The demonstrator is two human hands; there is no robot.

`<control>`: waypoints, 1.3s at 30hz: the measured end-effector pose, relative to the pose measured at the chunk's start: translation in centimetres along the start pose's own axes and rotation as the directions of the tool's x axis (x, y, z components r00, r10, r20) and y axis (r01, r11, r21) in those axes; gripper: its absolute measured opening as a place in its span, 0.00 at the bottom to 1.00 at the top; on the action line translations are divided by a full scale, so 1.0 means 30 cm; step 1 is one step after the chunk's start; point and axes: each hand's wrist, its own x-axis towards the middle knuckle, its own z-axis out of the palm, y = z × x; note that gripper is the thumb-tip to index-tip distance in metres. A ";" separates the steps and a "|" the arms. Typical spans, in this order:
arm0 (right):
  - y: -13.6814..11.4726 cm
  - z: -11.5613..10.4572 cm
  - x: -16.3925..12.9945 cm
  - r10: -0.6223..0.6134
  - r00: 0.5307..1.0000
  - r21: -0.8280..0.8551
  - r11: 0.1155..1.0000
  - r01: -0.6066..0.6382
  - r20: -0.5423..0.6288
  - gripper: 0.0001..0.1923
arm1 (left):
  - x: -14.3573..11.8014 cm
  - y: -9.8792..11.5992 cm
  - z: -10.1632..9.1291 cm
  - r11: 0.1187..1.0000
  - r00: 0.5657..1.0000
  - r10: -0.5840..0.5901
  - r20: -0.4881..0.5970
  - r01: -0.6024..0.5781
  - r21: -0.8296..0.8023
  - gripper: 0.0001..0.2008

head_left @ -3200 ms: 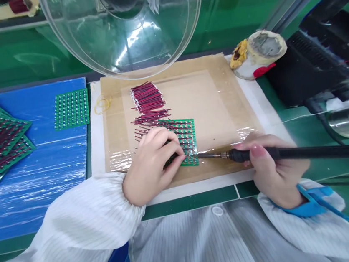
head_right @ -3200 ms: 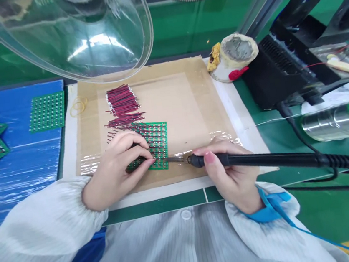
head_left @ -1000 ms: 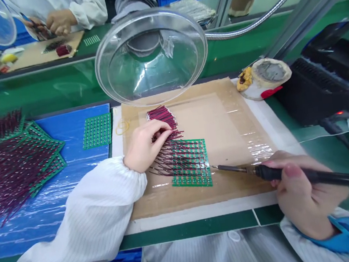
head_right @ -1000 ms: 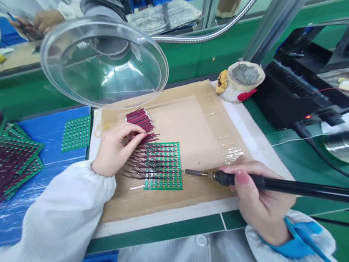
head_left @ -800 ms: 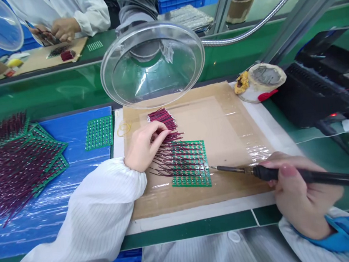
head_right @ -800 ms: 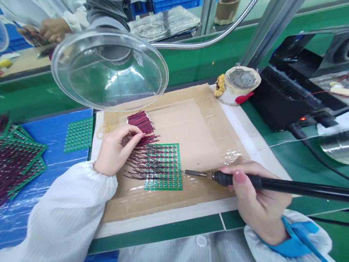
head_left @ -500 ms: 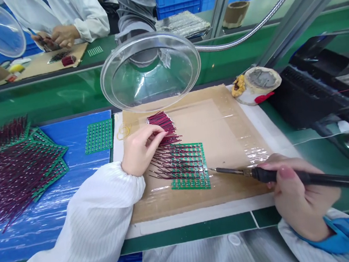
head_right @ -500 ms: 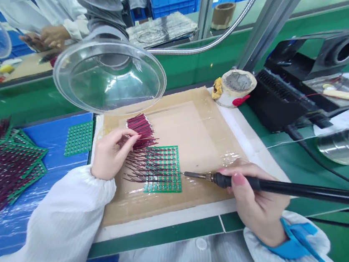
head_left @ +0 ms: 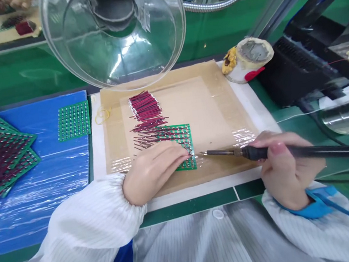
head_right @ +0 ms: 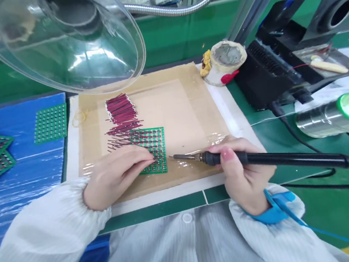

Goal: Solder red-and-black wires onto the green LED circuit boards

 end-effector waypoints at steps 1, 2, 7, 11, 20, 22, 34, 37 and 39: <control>0.001 0.001 -0.004 0.004 1.000 -0.002 1.000 -0.004 0.023 0.10 | 0.000 0.005 0.007 0.999 0.999 -0.019 0.030 0.021 -0.043 0.04; 0.003 0.002 -0.007 0.003 0.999 -0.004 1.000 -0.002 0.045 0.10 | 0.001 0.007 0.013 0.996 0.998 -0.045 0.052 0.049 -0.072 0.04; 0.012 0.000 -0.015 -0.033 0.989 -0.013 0.999 0.035 0.146 0.07 | 0.000 0.010 0.022 0.984 0.981 -0.170 0.097 0.175 -0.043 0.04; 0.015 -0.001 -0.018 -0.003 0.985 -0.029 1.000 0.008 0.174 0.06 | -0.004 0.016 0.029 0.979 0.974 -0.200 0.103 0.203 -0.020 0.05; 0.009 -0.003 -0.012 -0.023 0.969 -0.023 0.999 0.029 0.245 0.05 | -0.008 0.018 0.035 0.978 0.972 -0.207 0.114 0.207 0.010 0.06; 0.009 0.003 -0.013 -0.048 0.976 -0.004 0.999 0.050 0.215 0.05 | -0.008 0.018 0.036 0.978 0.972 -0.206 0.115 0.206 0.010 0.06; 0.004 0.005 -0.013 -0.017 0.975 -0.045 0.999 0.028 0.222 0.04 | -0.005 0.017 0.036 0.975 0.969 -0.219 0.110 0.220 0.005 0.05; 0.003 0.018 -0.012 -0.052 0.988 -0.017 0.998 0.056 0.148 0.05 | -0.003 0.017 0.039 0.974 0.968 -0.224 0.111 0.224 0.007 0.06; 0.001 0.028 -0.010 -0.049 0.997 0.003 0.999 0.049 0.061 0.07 | -0.004 0.022 0.043 0.975 0.969 -0.224 0.109 0.224 0.011 0.05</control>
